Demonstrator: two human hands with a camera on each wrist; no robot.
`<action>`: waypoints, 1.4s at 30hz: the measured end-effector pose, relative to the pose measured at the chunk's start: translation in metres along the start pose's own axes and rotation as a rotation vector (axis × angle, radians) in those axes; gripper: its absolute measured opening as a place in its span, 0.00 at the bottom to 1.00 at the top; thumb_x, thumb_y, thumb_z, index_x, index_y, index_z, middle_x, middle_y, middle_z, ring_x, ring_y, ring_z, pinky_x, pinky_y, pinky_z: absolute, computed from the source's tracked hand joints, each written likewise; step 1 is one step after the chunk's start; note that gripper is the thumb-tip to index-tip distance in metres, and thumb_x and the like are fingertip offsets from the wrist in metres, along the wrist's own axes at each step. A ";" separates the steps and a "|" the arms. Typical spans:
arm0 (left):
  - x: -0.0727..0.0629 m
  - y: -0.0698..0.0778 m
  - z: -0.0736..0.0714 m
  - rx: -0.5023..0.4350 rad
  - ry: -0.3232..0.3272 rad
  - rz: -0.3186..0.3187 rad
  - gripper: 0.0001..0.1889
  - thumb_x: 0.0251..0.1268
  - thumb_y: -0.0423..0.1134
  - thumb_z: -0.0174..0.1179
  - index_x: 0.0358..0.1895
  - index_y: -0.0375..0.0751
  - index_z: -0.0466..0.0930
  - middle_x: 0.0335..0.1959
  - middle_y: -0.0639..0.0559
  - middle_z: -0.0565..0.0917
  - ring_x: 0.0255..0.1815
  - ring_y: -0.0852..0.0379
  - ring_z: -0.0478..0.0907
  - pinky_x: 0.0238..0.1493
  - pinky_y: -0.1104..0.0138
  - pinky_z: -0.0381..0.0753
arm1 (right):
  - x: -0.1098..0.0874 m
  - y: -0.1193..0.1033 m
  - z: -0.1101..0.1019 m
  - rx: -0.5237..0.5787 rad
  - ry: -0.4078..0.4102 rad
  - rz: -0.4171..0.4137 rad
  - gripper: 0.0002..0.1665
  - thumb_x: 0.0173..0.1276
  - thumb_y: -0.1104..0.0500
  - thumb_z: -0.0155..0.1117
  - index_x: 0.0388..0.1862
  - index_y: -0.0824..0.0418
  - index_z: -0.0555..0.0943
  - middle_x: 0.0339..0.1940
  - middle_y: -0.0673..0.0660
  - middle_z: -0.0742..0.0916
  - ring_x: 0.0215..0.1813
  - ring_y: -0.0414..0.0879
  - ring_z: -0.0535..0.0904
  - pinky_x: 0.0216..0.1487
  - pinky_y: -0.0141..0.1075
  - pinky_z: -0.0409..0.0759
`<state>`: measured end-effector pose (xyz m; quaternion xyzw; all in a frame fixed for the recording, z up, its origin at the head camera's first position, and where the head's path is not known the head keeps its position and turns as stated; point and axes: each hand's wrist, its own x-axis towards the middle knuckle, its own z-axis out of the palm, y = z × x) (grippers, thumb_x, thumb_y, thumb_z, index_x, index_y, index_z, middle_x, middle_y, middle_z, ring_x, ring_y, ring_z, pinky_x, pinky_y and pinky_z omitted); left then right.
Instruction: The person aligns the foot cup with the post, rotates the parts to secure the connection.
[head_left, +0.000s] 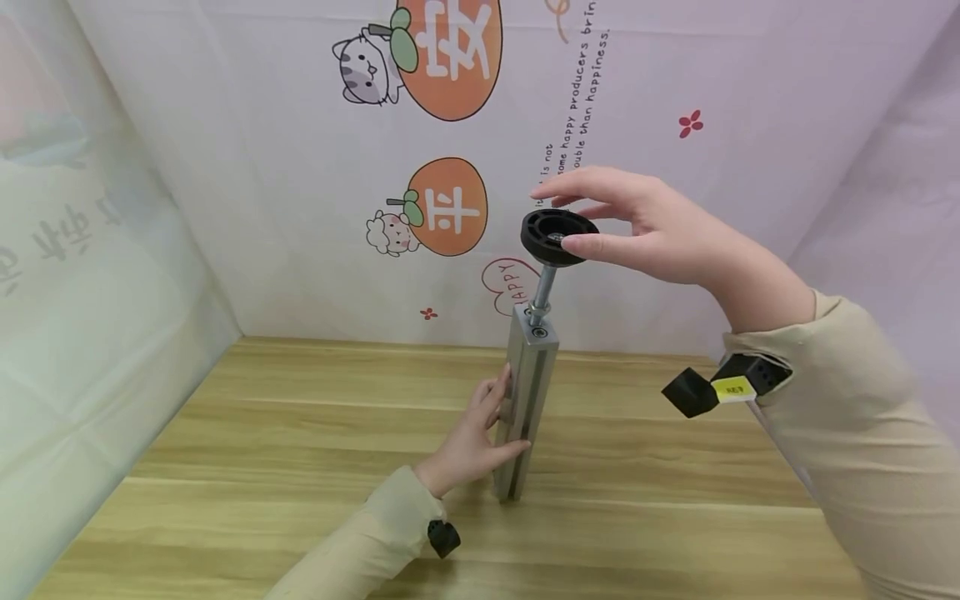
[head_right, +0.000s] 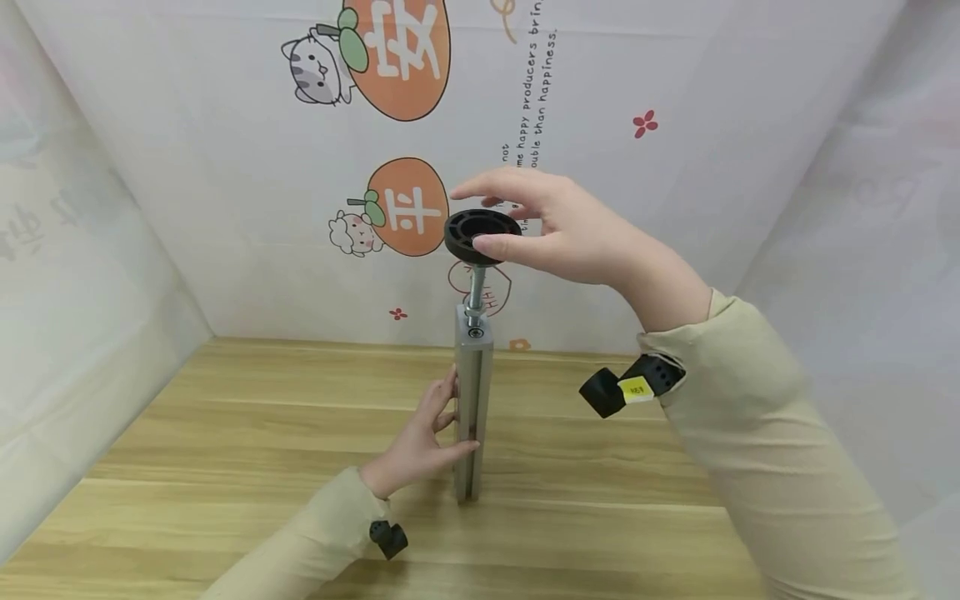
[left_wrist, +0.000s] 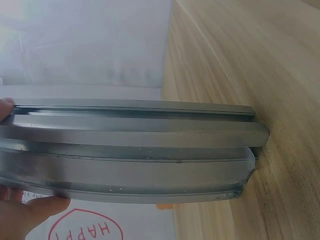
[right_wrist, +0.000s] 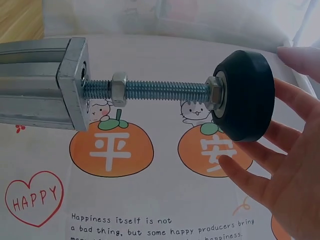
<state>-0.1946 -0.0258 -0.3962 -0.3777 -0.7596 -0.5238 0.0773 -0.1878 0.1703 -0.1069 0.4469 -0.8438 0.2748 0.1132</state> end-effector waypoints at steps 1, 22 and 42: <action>0.000 0.000 0.000 -0.003 -0.002 -0.002 0.55 0.54 0.26 0.66 0.77 0.54 0.35 0.59 0.40 0.61 0.61 0.49 0.63 0.62 0.47 0.68 | 0.000 -0.001 -0.001 0.001 -0.016 0.010 0.26 0.66 0.64 0.59 0.64 0.54 0.73 0.62 0.52 0.78 0.61 0.35 0.69 0.60 0.29 0.71; 0.000 -0.002 0.000 -0.007 0.004 0.014 0.56 0.53 0.26 0.66 0.77 0.56 0.35 0.60 0.39 0.61 0.62 0.47 0.63 0.62 0.45 0.68 | 0.002 0.002 0.017 0.004 0.149 0.147 0.23 0.61 0.62 0.67 0.57 0.60 0.78 0.47 0.55 0.80 0.48 0.37 0.76 0.53 0.25 0.72; -0.001 -0.002 0.002 -0.010 0.019 0.050 0.57 0.54 0.25 0.66 0.76 0.58 0.33 0.60 0.38 0.60 0.60 0.48 0.63 0.61 0.46 0.71 | 0.011 -0.011 0.050 -0.145 0.485 0.352 0.22 0.55 0.49 0.71 0.43 0.62 0.81 0.36 0.58 0.72 0.43 0.51 0.73 0.40 0.39 0.72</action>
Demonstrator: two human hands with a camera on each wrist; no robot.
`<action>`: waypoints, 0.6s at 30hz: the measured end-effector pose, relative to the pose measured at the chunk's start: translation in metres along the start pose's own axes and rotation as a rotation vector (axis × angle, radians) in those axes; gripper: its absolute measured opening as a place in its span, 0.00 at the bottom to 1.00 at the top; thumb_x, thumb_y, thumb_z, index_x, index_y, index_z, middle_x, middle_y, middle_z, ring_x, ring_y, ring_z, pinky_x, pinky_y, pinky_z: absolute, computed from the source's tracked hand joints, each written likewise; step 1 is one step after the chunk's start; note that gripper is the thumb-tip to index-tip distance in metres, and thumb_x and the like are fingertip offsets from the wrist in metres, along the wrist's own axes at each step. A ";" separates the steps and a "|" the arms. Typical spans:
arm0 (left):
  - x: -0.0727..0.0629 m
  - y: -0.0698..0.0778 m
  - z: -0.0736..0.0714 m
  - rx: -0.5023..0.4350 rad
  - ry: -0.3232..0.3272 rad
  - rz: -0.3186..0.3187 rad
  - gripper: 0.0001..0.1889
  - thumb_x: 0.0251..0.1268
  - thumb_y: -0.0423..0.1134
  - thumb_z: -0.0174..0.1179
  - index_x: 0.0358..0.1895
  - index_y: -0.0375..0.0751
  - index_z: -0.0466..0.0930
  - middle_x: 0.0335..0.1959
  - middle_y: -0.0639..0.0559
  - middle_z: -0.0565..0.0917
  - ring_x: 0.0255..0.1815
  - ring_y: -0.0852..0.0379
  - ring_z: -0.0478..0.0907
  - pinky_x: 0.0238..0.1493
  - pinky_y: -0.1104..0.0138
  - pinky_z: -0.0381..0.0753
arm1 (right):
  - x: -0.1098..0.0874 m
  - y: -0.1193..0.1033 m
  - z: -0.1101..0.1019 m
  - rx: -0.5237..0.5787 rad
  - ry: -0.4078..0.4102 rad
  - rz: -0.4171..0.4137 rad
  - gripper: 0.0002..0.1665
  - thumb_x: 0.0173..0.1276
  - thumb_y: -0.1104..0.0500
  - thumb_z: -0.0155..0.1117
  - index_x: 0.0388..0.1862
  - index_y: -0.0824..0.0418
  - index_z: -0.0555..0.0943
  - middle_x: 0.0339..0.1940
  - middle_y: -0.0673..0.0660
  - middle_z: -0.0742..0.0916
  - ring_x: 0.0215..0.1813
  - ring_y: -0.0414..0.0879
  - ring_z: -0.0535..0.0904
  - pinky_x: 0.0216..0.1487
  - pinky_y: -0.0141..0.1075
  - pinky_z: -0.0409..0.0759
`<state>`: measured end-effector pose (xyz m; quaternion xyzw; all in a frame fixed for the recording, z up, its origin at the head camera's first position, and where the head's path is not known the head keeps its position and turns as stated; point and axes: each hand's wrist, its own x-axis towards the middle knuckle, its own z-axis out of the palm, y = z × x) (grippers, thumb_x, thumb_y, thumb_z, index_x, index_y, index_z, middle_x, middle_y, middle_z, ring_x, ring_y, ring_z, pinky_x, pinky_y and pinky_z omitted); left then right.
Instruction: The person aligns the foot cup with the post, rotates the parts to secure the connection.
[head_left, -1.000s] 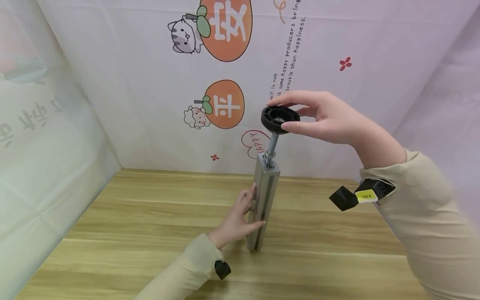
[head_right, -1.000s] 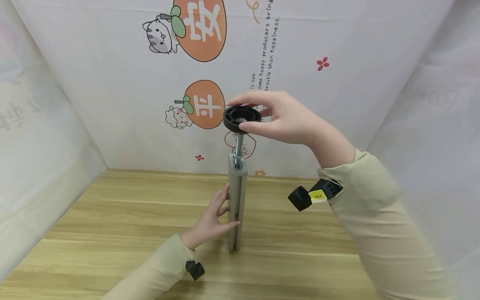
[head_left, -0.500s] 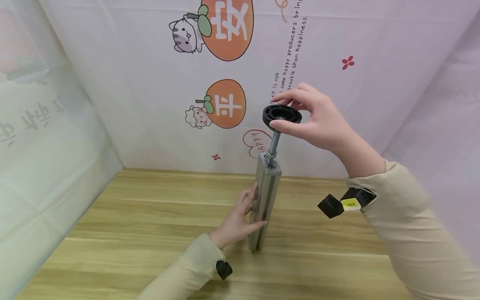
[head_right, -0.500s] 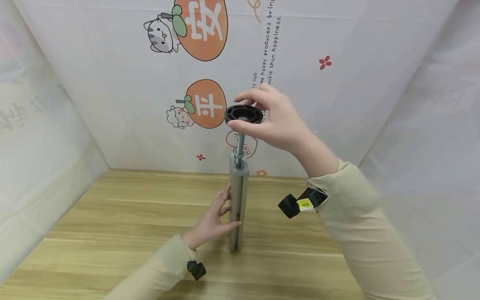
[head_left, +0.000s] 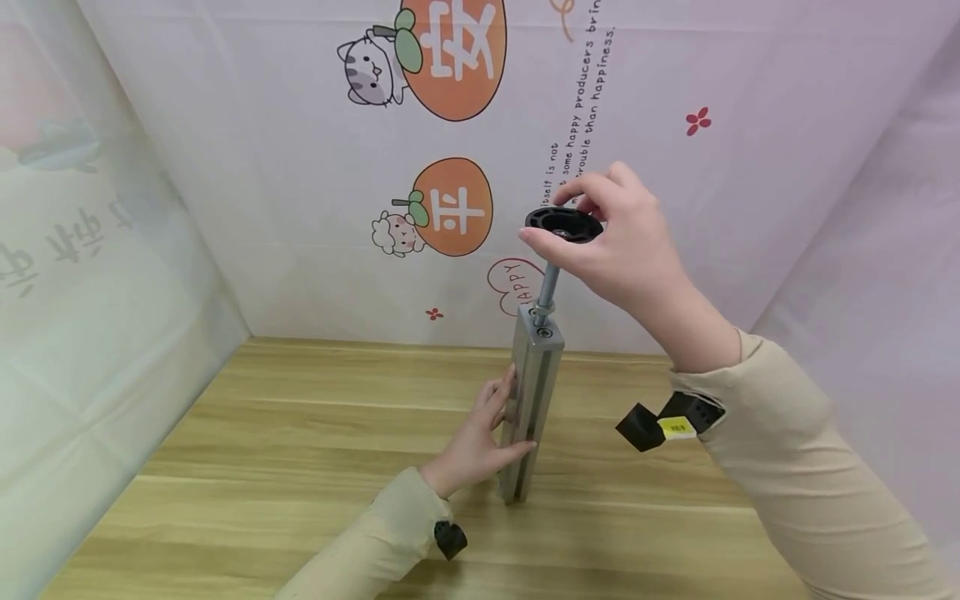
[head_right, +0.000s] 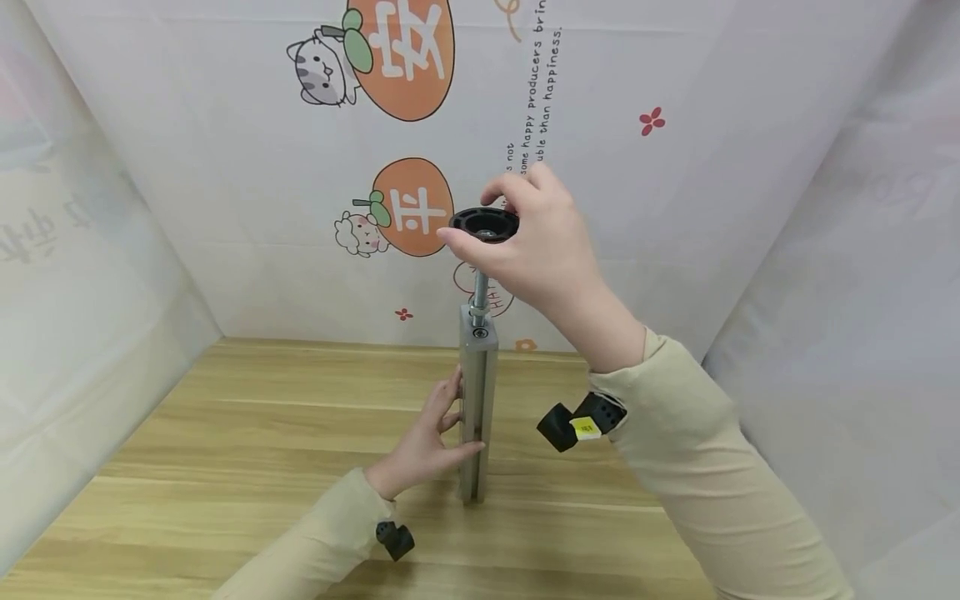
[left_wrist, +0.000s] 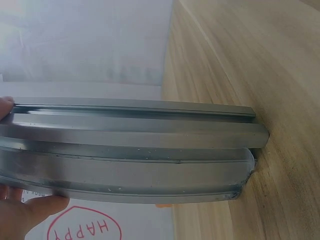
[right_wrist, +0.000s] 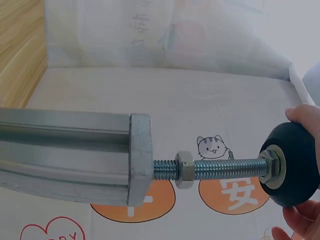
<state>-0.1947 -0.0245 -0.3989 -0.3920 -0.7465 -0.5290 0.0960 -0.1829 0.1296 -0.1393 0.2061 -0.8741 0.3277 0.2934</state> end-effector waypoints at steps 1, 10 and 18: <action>0.000 -0.001 0.000 0.000 0.001 0.003 0.57 0.53 0.25 0.66 0.76 0.58 0.34 0.60 0.37 0.60 0.60 0.48 0.63 0.61 0.46 0.71 | 0.000 -0.001 0.001 -0.019 0.019 0.003 0.22 0.55 0.48 0.71 0.42 0.62 0.81 0.35 0.59 0.72 0.42 0.51 0.72 0.39 0.40 0.73; 0.000 -0.002 0.002 -0.010 0.010 0.007 0.58 0.53 0.24 0.66 0.76 0.62 0.34 0.60 0.38 0.60 0.61 0.48 0.62 0.60 0.46 0.71 | -0.008 0.003 0.013 -0.092 0.240 -0.175 0.25 0.49 0.48 0.75 0.34 0.67 0.79 0.30 0.62 0.73 0.37 0.54 0.71 0.33 0.41 0.71; 0.000 -0.001 0.002 -0.011 0.010 0.011 0.58 0.53 0.24 0.66 0.76 0.62 0.33 0.60 0.37 0.60 0.61 0.46 0.63 0.61 0.46 0.71 | -0.009 0.018 0.013 0.087 0.239 -0.199 0.25 0.56 0.51 0.64 0.44 0.70 0.78 0.37 0.66 0.77 0.42 0.55 0.72 0.44 0.37 0.68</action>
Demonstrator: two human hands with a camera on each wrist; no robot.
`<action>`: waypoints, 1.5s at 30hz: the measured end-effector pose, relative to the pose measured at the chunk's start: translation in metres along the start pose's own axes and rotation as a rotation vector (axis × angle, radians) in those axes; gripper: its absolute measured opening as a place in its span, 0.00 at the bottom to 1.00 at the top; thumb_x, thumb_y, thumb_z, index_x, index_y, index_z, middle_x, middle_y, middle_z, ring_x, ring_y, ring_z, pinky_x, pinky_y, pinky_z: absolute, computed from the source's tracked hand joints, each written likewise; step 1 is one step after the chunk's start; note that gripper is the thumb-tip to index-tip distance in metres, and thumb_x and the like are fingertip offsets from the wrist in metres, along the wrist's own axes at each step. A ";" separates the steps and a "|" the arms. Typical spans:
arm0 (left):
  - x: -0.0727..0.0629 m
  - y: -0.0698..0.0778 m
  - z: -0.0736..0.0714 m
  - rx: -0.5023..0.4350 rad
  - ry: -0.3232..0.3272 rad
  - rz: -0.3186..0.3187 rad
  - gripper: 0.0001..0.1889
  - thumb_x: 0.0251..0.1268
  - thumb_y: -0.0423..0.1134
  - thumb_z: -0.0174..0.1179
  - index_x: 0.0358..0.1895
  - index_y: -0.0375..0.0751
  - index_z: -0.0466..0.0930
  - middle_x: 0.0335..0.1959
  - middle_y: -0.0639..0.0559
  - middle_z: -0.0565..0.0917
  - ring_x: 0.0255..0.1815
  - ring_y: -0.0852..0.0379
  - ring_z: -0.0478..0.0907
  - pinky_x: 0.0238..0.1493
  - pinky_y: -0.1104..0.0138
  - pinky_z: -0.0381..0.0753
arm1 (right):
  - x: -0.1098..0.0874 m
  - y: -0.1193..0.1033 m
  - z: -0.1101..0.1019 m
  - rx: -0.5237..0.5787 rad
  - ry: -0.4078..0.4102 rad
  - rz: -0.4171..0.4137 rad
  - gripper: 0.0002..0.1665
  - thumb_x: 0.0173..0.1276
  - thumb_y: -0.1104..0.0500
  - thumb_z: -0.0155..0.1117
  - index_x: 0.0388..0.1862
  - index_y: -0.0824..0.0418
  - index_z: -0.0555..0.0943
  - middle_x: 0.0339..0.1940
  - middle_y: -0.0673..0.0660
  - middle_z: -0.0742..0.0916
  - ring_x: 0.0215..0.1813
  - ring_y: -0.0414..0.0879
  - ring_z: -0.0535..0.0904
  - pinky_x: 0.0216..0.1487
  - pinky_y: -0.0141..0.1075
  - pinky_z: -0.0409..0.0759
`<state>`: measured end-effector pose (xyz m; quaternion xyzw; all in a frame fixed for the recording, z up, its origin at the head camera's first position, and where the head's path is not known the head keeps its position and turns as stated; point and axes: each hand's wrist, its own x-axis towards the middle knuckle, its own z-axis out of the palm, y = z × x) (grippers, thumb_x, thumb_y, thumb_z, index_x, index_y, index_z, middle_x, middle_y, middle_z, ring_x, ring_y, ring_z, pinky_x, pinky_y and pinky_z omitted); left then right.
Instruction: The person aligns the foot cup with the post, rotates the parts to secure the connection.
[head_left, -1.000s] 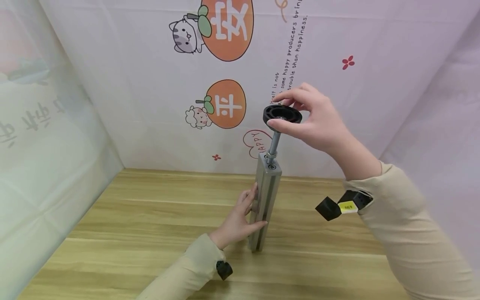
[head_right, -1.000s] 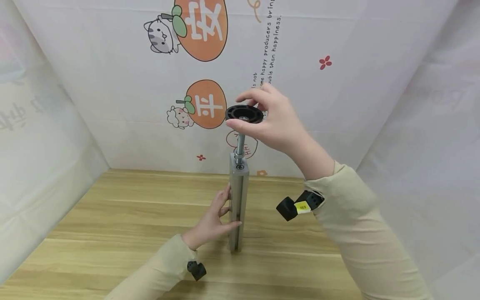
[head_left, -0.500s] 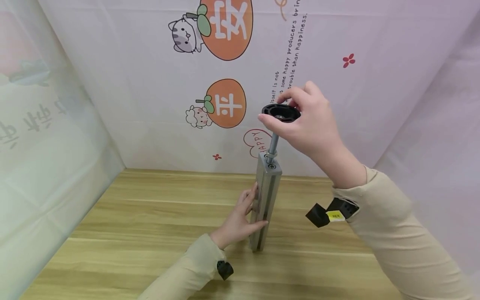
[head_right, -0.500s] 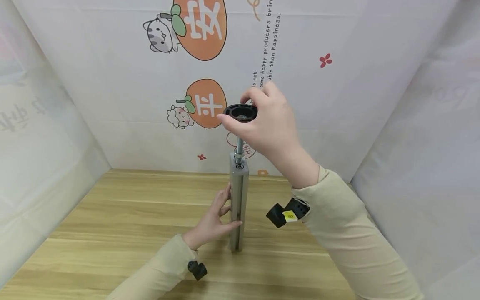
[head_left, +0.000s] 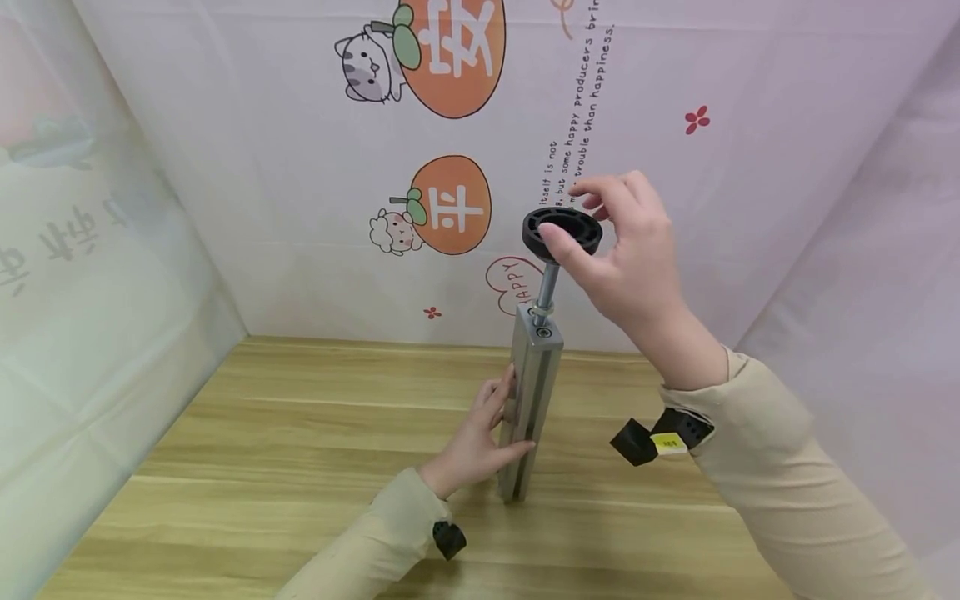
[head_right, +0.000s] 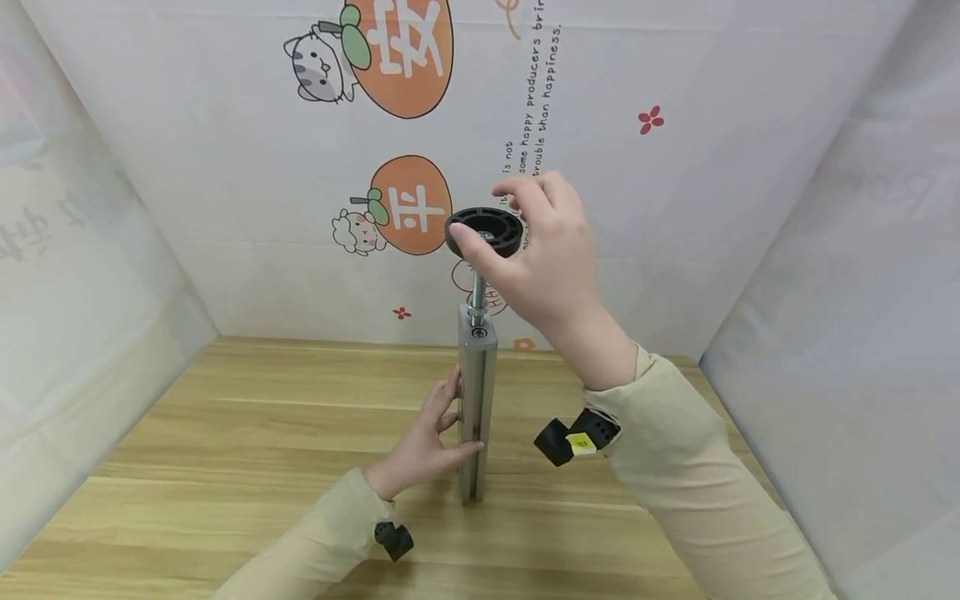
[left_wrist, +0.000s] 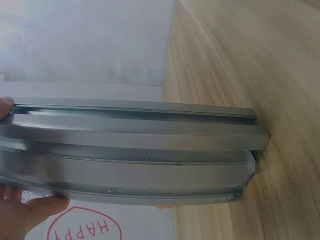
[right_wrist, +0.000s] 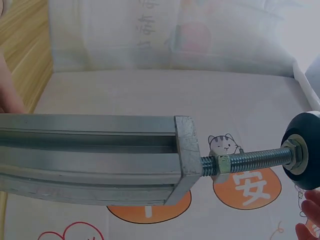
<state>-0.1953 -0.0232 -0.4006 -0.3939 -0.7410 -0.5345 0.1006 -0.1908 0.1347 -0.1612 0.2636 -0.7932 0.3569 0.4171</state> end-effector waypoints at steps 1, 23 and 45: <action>0.000 0.000 0.000 -0.004 0.000 0.000 0.58 0.53 0.24 0.66 0.76 0.62 0.34 0.60 0.37 0.59 0.61 0.46 0.63 0.61 0.46 0.70 | -0.001 0.002 0.000 0.051 -0.010 0.028 0.25 0.58 0.51 0.61 0.46 0.70 0.78 0.39 0.63 0.78 0.43 0.53 0.72 0.46 0.36 0.69; 0.000 0.000 -0.002 0.005 -0.002 -0.004 0.58 0.54 0.25 0.65 0.76 0.63 0.32 0.60 0.38 0.59 0.61 0.46 0.63 0.61 0.45 0.70 | -0.008 0.035 0.012 1.423 -0.389 0.259 0.22 0.65 0.59 0.42 0.57 0.57 0.74 0.57 0.58 0.76 0.57 0.51 0.72 0.59 0.37 0.70; -0.001 0.002 0.000 -0.007 0.005 -0.033 0.57 0.54 0.25 0.65 0.76 0.64 0.34 0.60 0.39 0.60 0.61 0.46 0.63 0.60 0.42 0.69 | -0.008 0.038 0.018 1.508 -0.423 0.183 0.20 0.62 0.59 0.51 0.53 0.57 0.77 0.59 0.59 0.75 0.57 0.51 0.69 0.57 0.36 0.70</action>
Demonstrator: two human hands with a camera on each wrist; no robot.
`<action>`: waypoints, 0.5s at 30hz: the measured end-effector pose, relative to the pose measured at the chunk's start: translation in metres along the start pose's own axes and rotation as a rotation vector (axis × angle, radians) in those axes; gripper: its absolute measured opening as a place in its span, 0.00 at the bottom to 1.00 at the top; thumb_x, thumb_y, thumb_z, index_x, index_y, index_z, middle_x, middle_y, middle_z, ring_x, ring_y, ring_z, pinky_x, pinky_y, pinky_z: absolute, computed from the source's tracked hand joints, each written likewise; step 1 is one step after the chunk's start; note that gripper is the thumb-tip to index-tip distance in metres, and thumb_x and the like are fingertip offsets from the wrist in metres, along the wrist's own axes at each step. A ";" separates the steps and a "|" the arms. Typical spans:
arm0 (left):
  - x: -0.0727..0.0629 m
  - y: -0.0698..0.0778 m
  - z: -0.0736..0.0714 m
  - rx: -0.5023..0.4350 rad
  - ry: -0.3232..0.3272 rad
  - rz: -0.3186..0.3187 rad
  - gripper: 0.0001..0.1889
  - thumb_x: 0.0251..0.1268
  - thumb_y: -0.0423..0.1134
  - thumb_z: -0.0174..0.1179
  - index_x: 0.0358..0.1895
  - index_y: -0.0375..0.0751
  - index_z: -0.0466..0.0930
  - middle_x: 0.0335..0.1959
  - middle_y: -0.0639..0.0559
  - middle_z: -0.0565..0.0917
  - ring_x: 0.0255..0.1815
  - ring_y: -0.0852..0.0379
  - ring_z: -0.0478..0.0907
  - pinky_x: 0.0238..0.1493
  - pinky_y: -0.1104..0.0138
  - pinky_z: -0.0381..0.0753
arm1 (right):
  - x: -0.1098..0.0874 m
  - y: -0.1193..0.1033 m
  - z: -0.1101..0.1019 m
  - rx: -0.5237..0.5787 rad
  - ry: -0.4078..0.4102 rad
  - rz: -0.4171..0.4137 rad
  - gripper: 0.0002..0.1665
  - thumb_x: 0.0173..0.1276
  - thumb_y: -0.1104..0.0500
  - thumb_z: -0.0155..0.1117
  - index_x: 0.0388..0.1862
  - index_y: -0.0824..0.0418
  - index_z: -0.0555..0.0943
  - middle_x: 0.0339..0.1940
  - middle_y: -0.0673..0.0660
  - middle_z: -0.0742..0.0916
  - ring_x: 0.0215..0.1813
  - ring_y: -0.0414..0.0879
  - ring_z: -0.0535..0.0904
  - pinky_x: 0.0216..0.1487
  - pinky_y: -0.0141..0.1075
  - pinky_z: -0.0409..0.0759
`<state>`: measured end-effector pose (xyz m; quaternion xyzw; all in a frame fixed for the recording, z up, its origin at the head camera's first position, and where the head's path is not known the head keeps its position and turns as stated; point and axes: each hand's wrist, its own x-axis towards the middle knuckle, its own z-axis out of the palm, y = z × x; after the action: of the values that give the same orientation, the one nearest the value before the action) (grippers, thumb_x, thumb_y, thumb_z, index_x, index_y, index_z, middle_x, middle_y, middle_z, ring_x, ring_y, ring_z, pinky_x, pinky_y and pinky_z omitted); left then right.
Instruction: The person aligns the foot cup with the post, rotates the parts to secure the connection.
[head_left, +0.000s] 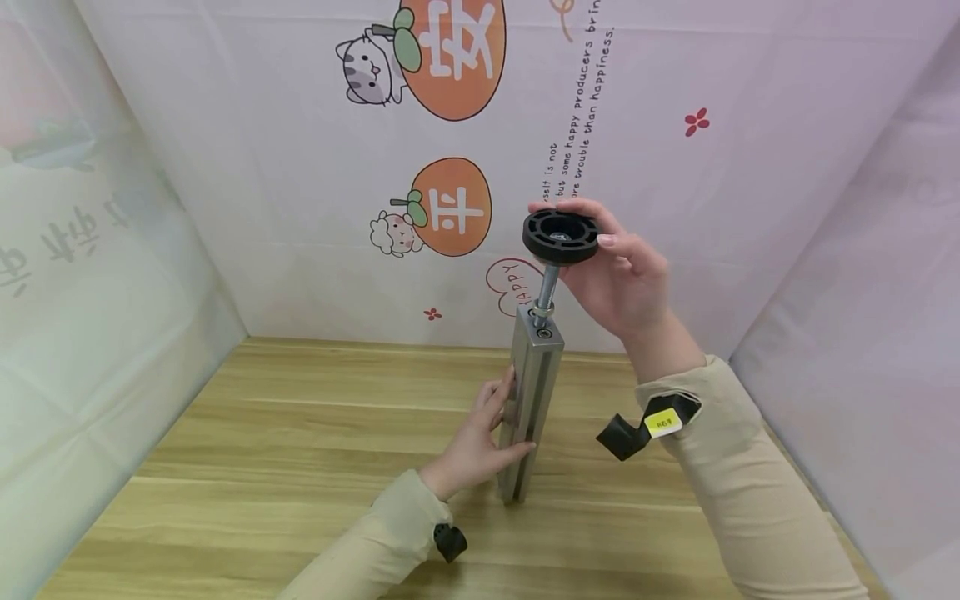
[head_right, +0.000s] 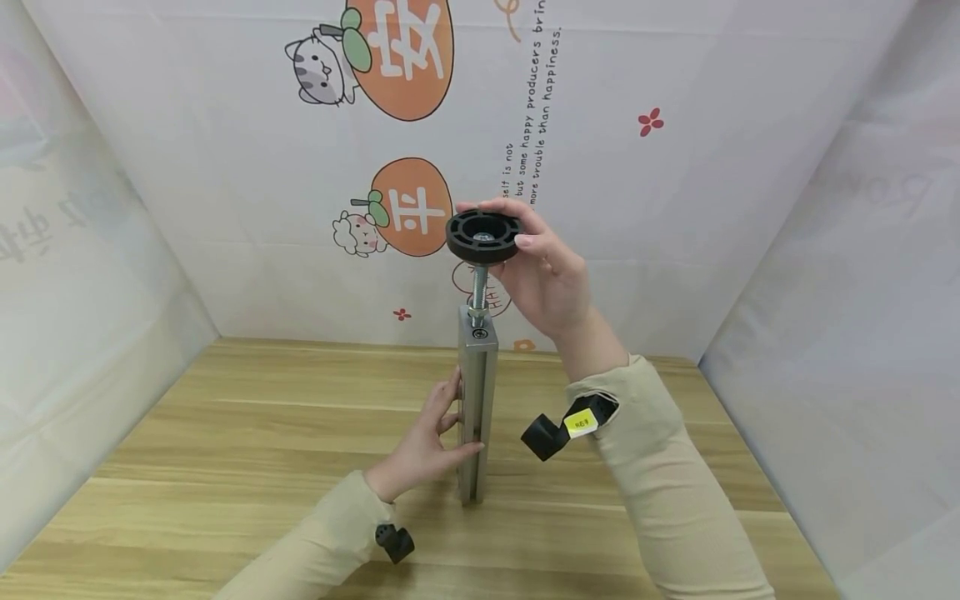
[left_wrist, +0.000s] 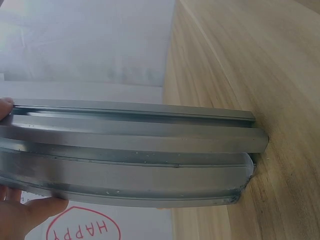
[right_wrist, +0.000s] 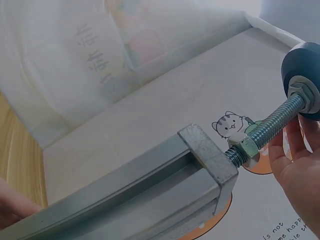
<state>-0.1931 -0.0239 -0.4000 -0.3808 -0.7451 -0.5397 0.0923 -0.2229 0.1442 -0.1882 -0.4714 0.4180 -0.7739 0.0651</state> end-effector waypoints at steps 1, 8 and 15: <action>0.000 0.000 0.000 0.001 0.001 0.002 0.57 0.54 0.25 0.65 0.76 0.64 0.34 0.60 0.39 0.60 0.61 0.46 0.64 0.60 0.42 0.69 | 0.000 0.000 -0.001 -0.014 -0.001 0.000 0.19 0.62 0.59 0.50 0.52 0.57 0.77 0.59 0.59 0.75 0.57 0.50 0.69 0.57 0.36 0.70; 0.000 0.000 0.001 0.005 0.006 0.000 0.58 0.53 0.24 0.65 0.76 0.65 0.33 0.60 0.38 0.60 0.62 0.46 0.63 0.61 0.43 0.69 | -0.001 -0.002 -0.003 -0.136 0.034 -0.024 0.15 0.66 0.62 0.50 0.49 0.58 0.78 0.59 0.61 0.75 0.61 0.53 0.69 0.61 0.35 0.71; 0.000 0.001 0.002 -0.001 0.009 0.013 0.58 0.53 0.24 0.65 0.76 0.63 0.33 0.60 0.37 0.60 0.62 0.45 0.63 0.61 0.43 0.69 | -0.003 -0.003 -0.005 -0.251 0.116 -0.067 0.14 0.65 0.62 0.56 0.49 0.57 0.78 0.55 0.55 0.80 0.58 0.48 0.75 0.62 0.34 0.70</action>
<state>-0.1924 -0.0222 -0.3997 -0.3833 -0.7419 -0.5412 0.0991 -0.2238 0.1503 -0.1891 -0.4438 0.4986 -0.7433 -0.0447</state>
